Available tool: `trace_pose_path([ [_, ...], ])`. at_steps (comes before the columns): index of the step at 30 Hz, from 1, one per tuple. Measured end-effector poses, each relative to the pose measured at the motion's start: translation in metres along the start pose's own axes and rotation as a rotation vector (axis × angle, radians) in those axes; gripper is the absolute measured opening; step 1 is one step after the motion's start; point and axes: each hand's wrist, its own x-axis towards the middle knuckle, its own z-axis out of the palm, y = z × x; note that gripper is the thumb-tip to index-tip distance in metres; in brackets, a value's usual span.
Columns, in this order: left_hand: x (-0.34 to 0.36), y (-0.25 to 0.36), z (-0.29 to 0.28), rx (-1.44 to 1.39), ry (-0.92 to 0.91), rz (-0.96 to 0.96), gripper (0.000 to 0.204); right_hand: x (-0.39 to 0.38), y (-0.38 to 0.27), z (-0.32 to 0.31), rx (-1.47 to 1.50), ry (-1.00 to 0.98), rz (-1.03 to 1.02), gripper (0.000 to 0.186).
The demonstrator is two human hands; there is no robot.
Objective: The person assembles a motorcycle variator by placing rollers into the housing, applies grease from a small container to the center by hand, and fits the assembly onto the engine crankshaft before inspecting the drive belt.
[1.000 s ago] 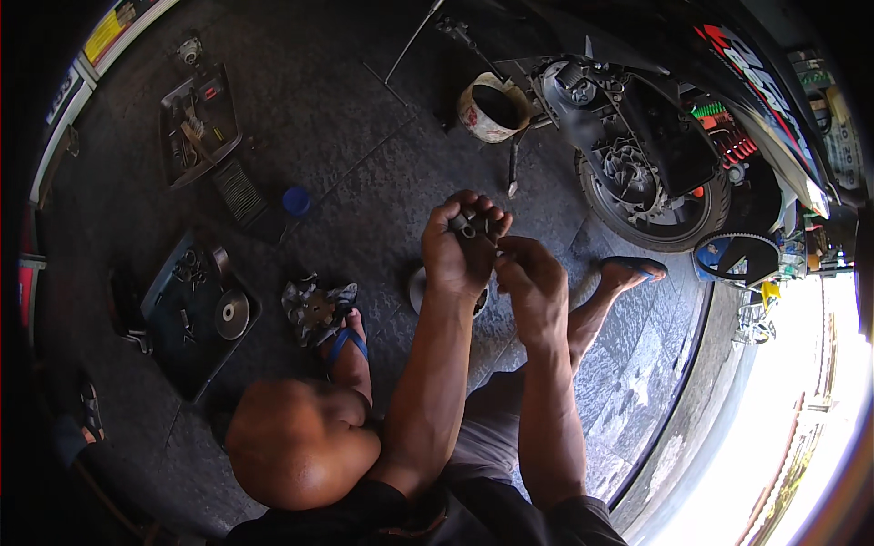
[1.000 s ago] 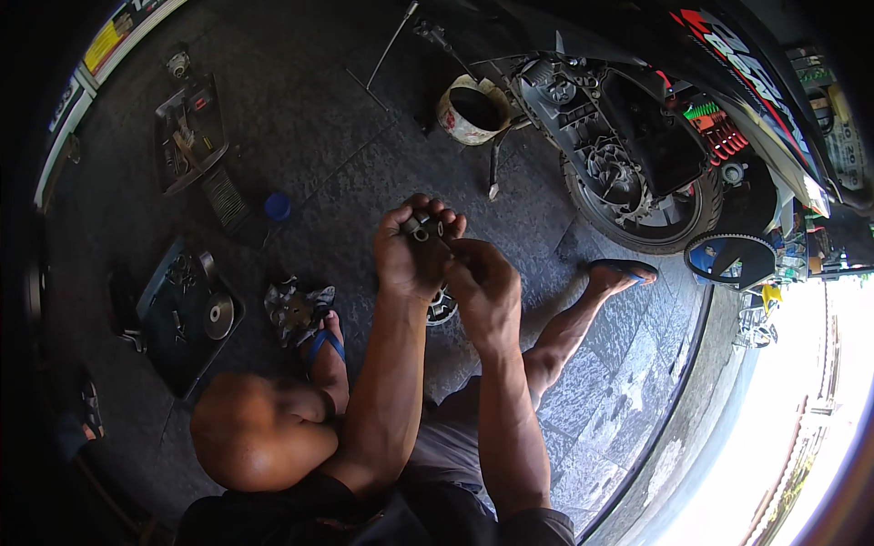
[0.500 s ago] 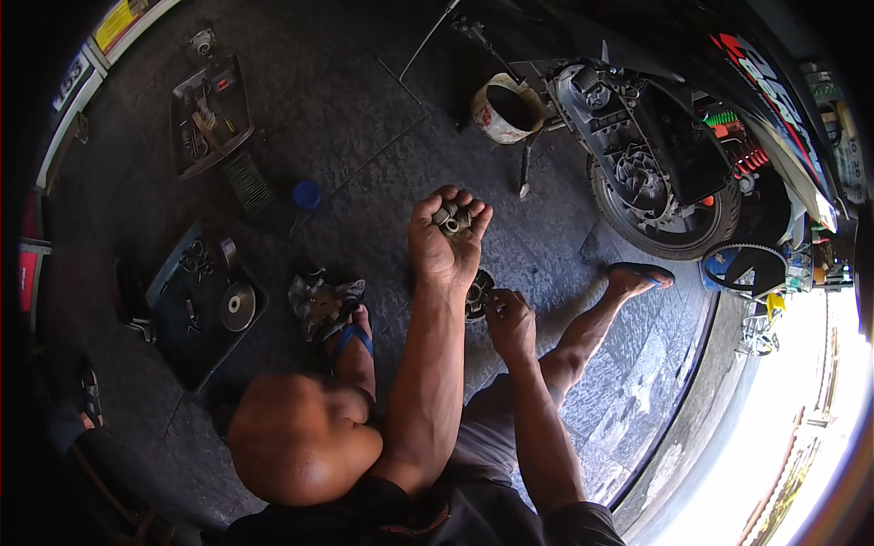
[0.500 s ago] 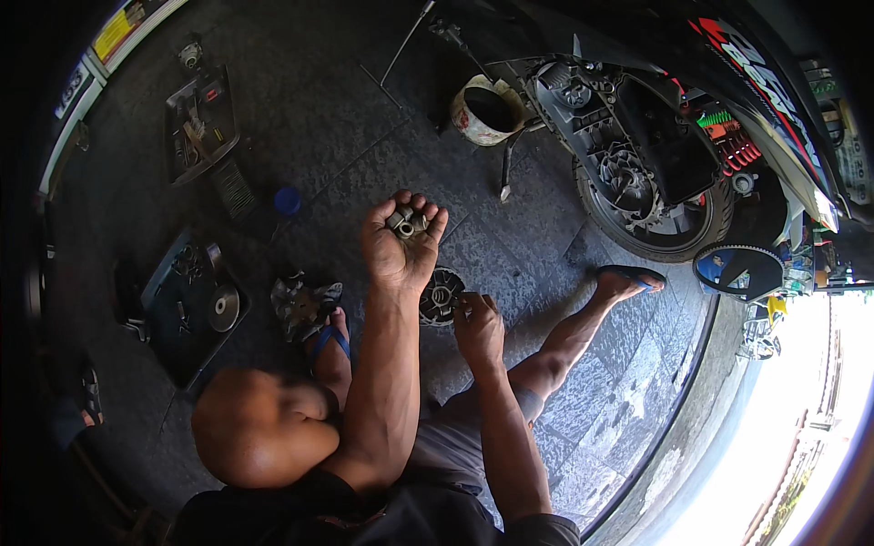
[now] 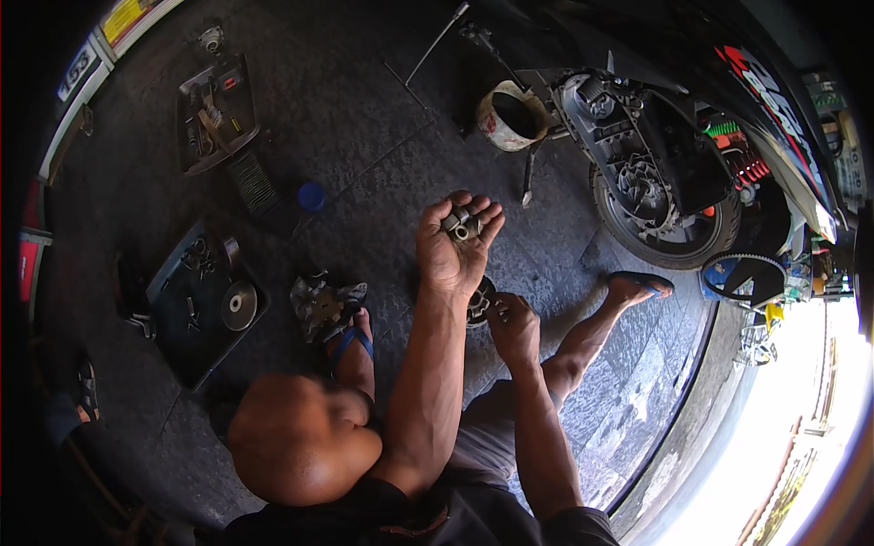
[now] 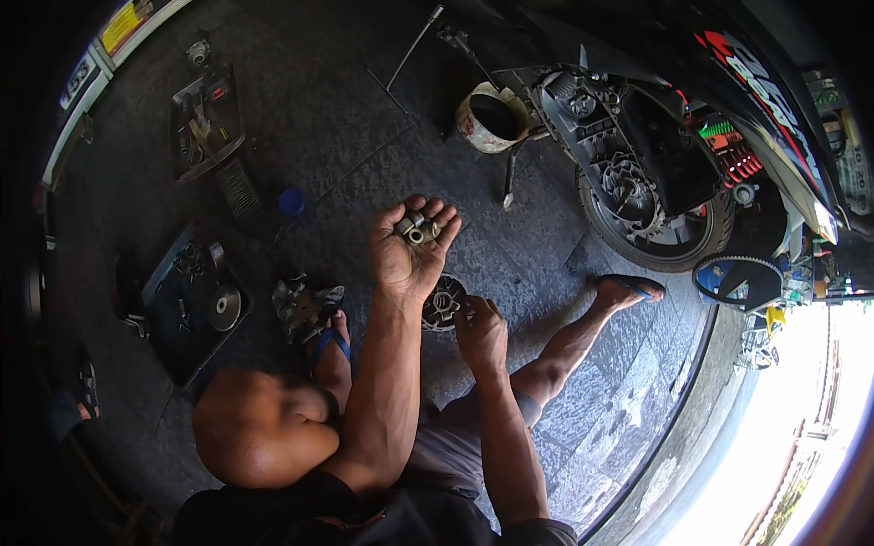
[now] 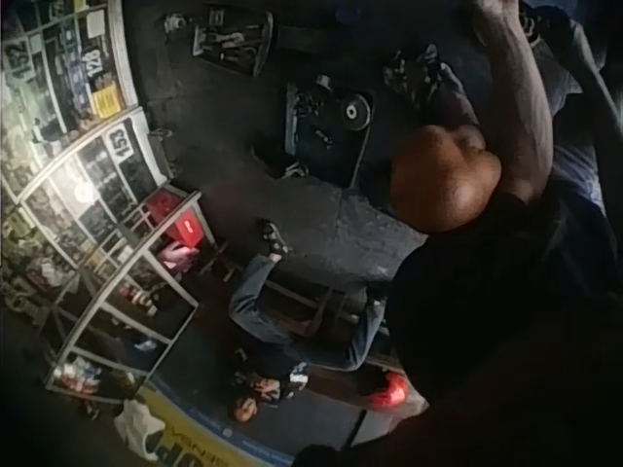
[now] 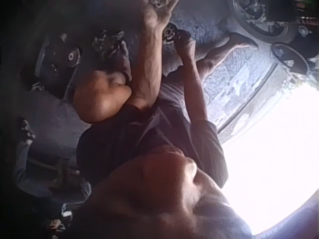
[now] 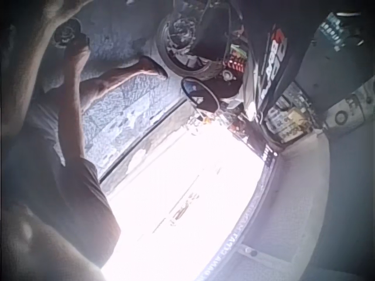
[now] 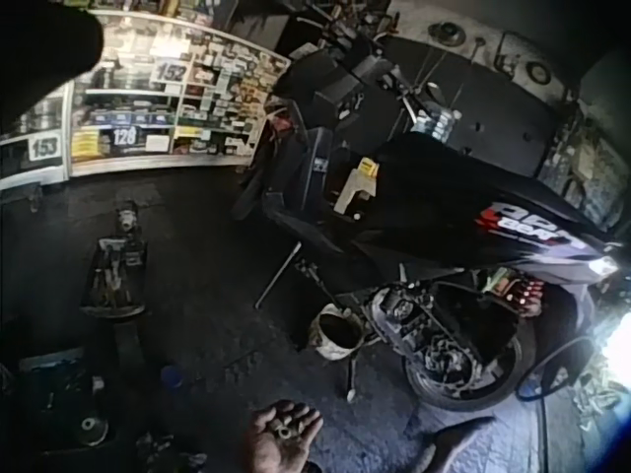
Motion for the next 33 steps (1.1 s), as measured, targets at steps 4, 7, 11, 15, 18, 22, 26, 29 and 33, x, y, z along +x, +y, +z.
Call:
trace_pose_path([
  [4,-0.003,-0.006,0.003,0.011,-0.028,-0.046,0.028,0.013,-0.071,-0.028,0.154,0.194,0.014,0.021],
  [7,-0.004,-0.014,0.009,0.052,-0.016,-0.076,0.028,0.033,-0.093,-0.039,0.223,0.297,-0.029,0.022],
  [11,-0.006,-0.018,0.007,0.073,-0.128,-0.092,0.028,0.053,-0.117,-0.042,0.285,0.212,-0.059,0.029],
  [15,-0.006,-0.017,0.009,0.129,-0.098,-0.063,0.029,0.058,-0.123,-0.046,0.205,0.105,0.045,0.031],
  [18,-0.003,-0.008,0.008,0.068,-0.075,-0.051,0.027,0.064,-0.117,-0.044,0.319,0.087,0.067,0.030],
  [22,-0.002,0.015,0.015,0.026,0.165,0.084,0.019,0.063,-0.093,-0.040,0.460,0.138,0.093,0.028],
  [26,0.000,0.044,0.008,-0.028,0.296,0.268,0.019,0.050,-0.065,-0.011,0.170,0.067,0.076,0.024],
  [29,-0.001,0.039,0.008,0.008,0.363,0.307,0.019,0.032,-0.024,0.021,0.040,0.104,0.071,0.020],
  [33,-0.001,0.034,0.010,0.025,0.306,0.248,0.019,0.025,-0.019,0.039,0.004,0.105,0.042,0.020],
])
